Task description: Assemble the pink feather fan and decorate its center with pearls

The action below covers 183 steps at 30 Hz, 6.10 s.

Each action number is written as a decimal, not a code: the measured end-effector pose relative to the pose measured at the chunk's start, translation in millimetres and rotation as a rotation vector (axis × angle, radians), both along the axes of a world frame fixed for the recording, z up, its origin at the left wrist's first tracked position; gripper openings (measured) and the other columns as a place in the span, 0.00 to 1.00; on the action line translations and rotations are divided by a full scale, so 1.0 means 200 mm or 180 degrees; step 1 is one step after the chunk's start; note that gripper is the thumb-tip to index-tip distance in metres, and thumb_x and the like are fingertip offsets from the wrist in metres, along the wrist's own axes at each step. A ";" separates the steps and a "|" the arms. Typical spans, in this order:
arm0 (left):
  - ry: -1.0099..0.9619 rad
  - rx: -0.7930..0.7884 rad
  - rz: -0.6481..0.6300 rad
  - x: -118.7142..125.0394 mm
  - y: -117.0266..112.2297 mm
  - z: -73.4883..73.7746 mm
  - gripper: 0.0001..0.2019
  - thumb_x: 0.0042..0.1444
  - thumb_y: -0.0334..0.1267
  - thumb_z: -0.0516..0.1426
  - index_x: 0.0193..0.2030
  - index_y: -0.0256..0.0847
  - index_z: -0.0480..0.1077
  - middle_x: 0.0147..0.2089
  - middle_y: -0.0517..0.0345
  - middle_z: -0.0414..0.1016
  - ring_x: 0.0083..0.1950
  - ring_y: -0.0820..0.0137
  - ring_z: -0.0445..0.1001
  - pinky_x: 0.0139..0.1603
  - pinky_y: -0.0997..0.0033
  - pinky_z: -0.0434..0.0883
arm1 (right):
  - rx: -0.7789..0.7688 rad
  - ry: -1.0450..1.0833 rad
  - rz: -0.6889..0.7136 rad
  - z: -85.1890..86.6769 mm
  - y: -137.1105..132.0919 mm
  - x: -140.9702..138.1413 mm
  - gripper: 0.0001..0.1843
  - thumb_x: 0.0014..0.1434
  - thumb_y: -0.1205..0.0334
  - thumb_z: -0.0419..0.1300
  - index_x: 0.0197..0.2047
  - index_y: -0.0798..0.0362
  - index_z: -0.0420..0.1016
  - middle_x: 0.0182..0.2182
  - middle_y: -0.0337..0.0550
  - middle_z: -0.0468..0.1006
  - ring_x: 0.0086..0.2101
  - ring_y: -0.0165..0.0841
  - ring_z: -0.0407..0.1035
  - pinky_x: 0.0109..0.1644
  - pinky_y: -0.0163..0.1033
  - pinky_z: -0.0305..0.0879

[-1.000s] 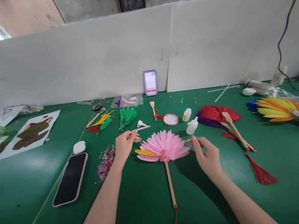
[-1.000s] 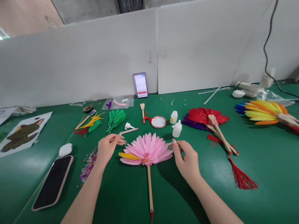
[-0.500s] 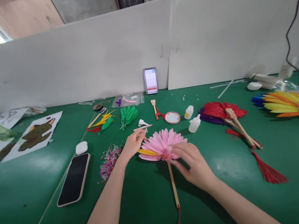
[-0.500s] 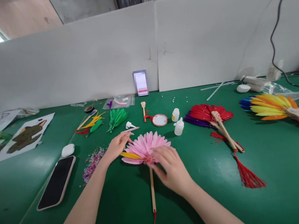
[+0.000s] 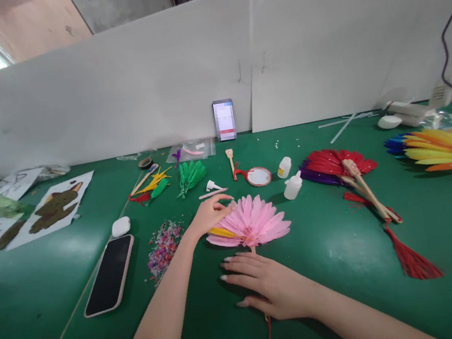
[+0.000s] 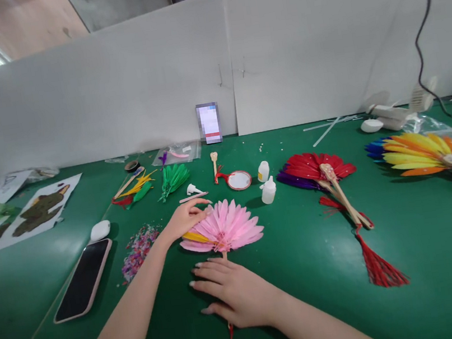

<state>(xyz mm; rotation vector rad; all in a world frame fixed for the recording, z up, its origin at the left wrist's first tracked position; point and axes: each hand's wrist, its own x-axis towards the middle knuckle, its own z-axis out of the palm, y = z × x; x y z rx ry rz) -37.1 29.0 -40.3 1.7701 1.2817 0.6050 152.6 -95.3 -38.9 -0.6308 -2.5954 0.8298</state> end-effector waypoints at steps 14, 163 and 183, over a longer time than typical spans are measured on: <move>0.0145 0.0068 -0.0047 -0.04 0.02 0.03 0.19 0.56 0.50 0.51 0.30 0.36 0.73 0.29 0.55 0.75 0.31 0.68 0.71 0.30 0.73 0.64 | -0.0097 -0.0081 0.0017 0.03 0.00 -0.01 0.25 0.66 0.54 0.48 0.64 0.52 0.58 0.63 0.45 0.60 0.63 0.34 0.49 0.66 0.45 0.45; 0.0540 0.0793 0.0276 -0.17 0.07 0.08 0.20 0.56 0.52 0.50 0.27 0.40 0.76 0.27 0.58 0.69 0.29 0.71 0.67 0.32 0.74 0.62 | -0.0001 0.0216 -0.0188 0.02 -0.02 -0.01 0.23 0.63 0.56 0.53 0.60 0.52 0.63 0.59 0.50 0.65 0.60 0.37 0.55 0.65 0.48 0.49; 0.1047 0.1363 0.2986 -0.50 0.13 0.03 0.12 0.56 0.36 0.50 0.45 0.39 0.68 0.38 0.50 0.73 0.47 0.59 0.70 0.49 0.61 0.65 | 0.0990 0.0411 -0.1747 -0.08 0.09 0.15 0.27 0.63 0.60 0.53 0.64 0.49 0.54 0.63 0.51 0.58 0.63 0.44 0.49 0.63 0.60 0.49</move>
